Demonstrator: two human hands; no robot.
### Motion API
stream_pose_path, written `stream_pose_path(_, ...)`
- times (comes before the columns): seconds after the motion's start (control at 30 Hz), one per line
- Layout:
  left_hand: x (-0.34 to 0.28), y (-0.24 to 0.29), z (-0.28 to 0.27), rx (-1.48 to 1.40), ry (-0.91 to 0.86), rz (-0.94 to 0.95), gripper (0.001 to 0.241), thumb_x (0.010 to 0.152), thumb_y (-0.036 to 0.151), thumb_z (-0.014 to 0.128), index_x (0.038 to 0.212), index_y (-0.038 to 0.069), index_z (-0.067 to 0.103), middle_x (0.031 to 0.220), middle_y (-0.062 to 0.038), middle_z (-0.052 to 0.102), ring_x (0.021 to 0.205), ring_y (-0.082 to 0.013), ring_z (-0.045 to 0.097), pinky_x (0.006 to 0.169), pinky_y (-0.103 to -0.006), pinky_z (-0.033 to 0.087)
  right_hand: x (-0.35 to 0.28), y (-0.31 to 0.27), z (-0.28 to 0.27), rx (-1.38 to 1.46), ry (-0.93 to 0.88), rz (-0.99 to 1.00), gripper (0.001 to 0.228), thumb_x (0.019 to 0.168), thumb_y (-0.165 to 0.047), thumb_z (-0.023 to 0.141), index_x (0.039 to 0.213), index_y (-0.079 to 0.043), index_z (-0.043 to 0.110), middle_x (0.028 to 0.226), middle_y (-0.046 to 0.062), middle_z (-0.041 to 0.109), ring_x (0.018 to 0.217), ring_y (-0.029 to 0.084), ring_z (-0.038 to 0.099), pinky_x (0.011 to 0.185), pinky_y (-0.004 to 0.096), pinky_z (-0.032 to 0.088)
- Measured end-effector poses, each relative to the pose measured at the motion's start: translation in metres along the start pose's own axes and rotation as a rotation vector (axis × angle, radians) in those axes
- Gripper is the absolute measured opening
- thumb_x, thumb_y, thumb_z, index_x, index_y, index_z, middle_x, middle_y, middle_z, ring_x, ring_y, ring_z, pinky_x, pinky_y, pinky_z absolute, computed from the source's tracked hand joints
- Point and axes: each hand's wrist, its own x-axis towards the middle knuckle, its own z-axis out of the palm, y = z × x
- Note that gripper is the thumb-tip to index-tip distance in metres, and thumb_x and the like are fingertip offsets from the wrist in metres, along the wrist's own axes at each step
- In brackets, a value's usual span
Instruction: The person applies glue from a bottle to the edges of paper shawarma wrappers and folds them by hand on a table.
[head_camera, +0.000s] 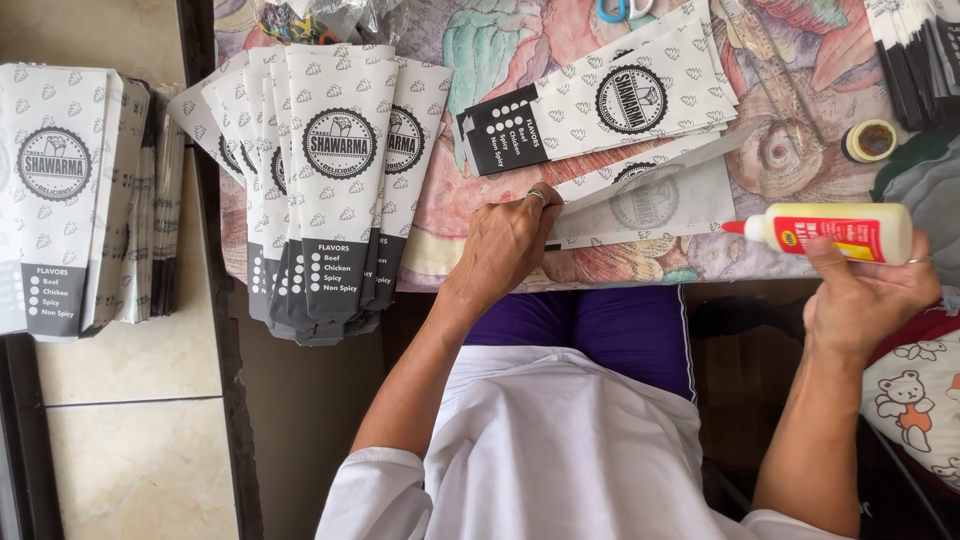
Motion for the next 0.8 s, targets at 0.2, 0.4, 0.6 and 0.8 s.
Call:
stream_pose_path(0.2,0.000,-0.002,0.000,-0.012,-0.025,-0.030,0.018,0.109,0.015,0.049,0.094,0.006,0.053,0.049,-0.003,0.038,0.037,-0.0257,0.041,0.037,-0.0386,0.028,-0.002,0.000,0.000,-0.021,-0.008,0.013,0.042,0.093,0.017,0.087,0.118,0.004,0.055,0.113,0.020,0.067,0.108,0.030,0.072,0.103,0.051,0.072)
stream_pose_path(0.4,0.005,-0.005,-0.004,-0.076,-0.127,-0.126,0.017,0.106,0.019,0.046,0.094,0.009,0.052,0.053,-0.009,0.054,0.048,-0.0411,0.057,0.045,-0.0485,0.036,-0.015,0.013,0.035,0.082,-0.050,0.006,0.045,0.084,0.007,0.093,0.117,0.003,0.062,0.102,0.013,0.066,0.092,0.022,0.065,0.088,0.040,0.064)
stream_pose_path(0.6,0.011,-0.012,-0.005,-0.159,-0.127,-0.143,0.014,0.103,0.017,0.051,0.094,0.007,0.056,0.055,-0.013,0.059,0.049,-0.0420,0.056,0.049,-0.0485,0.037,-0.052,-0.001,0.103,0.148,-0.199,0.097,0.038,0.083,-0.001,0.090,0.110,-0.001,0.063,0.102,0.014,0.071,0.089,0.020,0.069,0.087,0.037,0.064)
stream_pose_path(0.8,0.018,-0.022,-0.006,-0.277,-0.179,-0.303,0.015,0.094,0.024,0.058,0.095,0.011,0.066,0.070,-0.018,0.074,0.080,-0.0475,0.074,0.079,-0.0595,0.054,-0.078,0.024,0.148,0.190,-0.341,-0.022,0.043,0.071,0.001,0.097,0.099,0.002,0.064,0.092,0.019,0.072,0.098,0.025,0.072,0.094,0.043,0.058)
